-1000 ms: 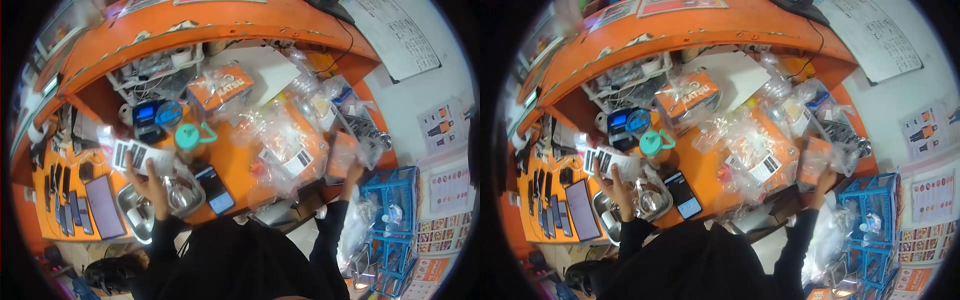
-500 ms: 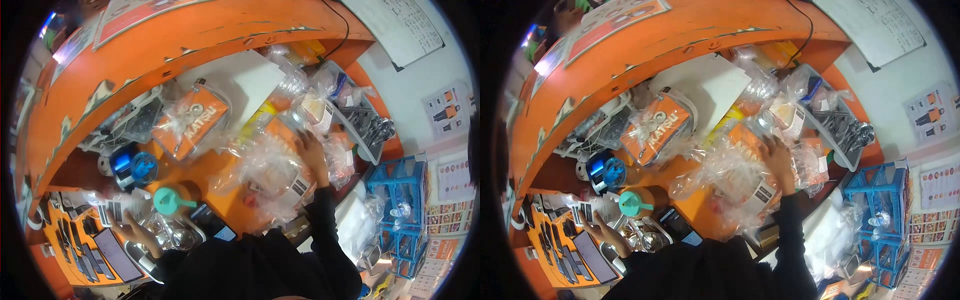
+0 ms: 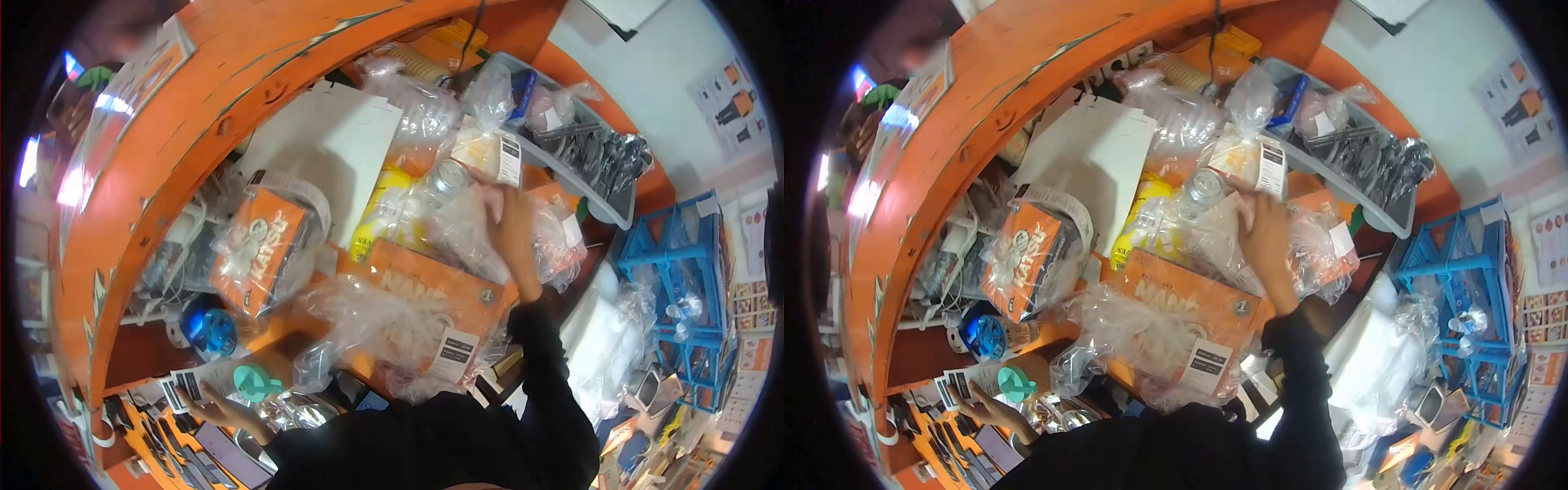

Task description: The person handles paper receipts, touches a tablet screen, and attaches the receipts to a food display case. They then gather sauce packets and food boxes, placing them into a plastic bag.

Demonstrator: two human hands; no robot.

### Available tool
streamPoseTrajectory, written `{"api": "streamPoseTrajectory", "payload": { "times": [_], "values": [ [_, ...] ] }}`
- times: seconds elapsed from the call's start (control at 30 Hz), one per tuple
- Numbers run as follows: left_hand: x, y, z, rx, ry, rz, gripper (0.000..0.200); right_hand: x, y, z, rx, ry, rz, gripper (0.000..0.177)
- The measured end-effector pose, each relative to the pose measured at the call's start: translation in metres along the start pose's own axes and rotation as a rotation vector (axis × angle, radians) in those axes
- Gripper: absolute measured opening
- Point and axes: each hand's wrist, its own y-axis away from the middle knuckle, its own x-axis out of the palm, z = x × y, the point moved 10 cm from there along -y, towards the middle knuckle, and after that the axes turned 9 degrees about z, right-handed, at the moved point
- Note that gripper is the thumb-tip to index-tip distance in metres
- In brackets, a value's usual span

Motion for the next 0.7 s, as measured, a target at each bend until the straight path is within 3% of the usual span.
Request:
{"api": "streamPoseTrajectory", "payload": {
  "times": [0.07,0.17,0.23,0.27,0.33,0.37,0.43,0.5,0.53,0.6,0.7],
  "values": [
    [0.002,-0.002,-0.009,0.019,0.008,0.008,0.039,-0.023,-0.022,-0.038,-0.023,-0.15,-0.22,0.024],
    [0.002,-0.004,-0.019,0.023,-0.005,0.012,0.038,-0.028,-0.063,-0.102,0.137,-0.288,-0.222,0.025],
    [0.003,-0.004,-0.014,-0.052,0.06,0.01,0.038,-0.02,-0.083,-0.118,0.208,-0.736,-0.077,0.024],
    [0.003,-0.004,-0.015,-0.068,0.091,0.013,0.037,-0.025,-0.084,-0.117,0.21,-0.746,-0.083,0.024],
    [0.002,-0.003,-0.019,-0.008,0.065,0.019,0.037,-0.011,-0.089,-0.065,-0.17,-0.511,0.266,0.025],
    [0.001,-0.001,-0.021,0.04,0.038,0.03,0.037,-0.011,-0.082,-0.06,-0.166,-0.519,0.265,0.025],
    [-0.001,0.0,-0.017,0.095,-0.023,0.033,0.037,0.034,-0.033,-0.022,-0.276,-0.442,0.774,0.027],
    [-0.003,0.001,-0.003,0.016,0.053,0.037,0.038,0.037,0.001,-0.004,-0.294,0.029,0.699,0.038],
    [-0.003,0.003,-0.005,0.017,0.058,0.037,0.037,0.046,0.024,0.008,-0.283,0.019,0.703,0.038],
    [0.001,0.004,-0.007,0.012,0.077,0.054,0.037,0.018,0.048,0.025,-0.162,0.324,0.141,0.043],
    [0.009,0.002,-0.009,0.065,0.124,0.084,0.037,0.02,0.073,0.041,-0.028,0.181,0.144,0.044]
  ]
}}
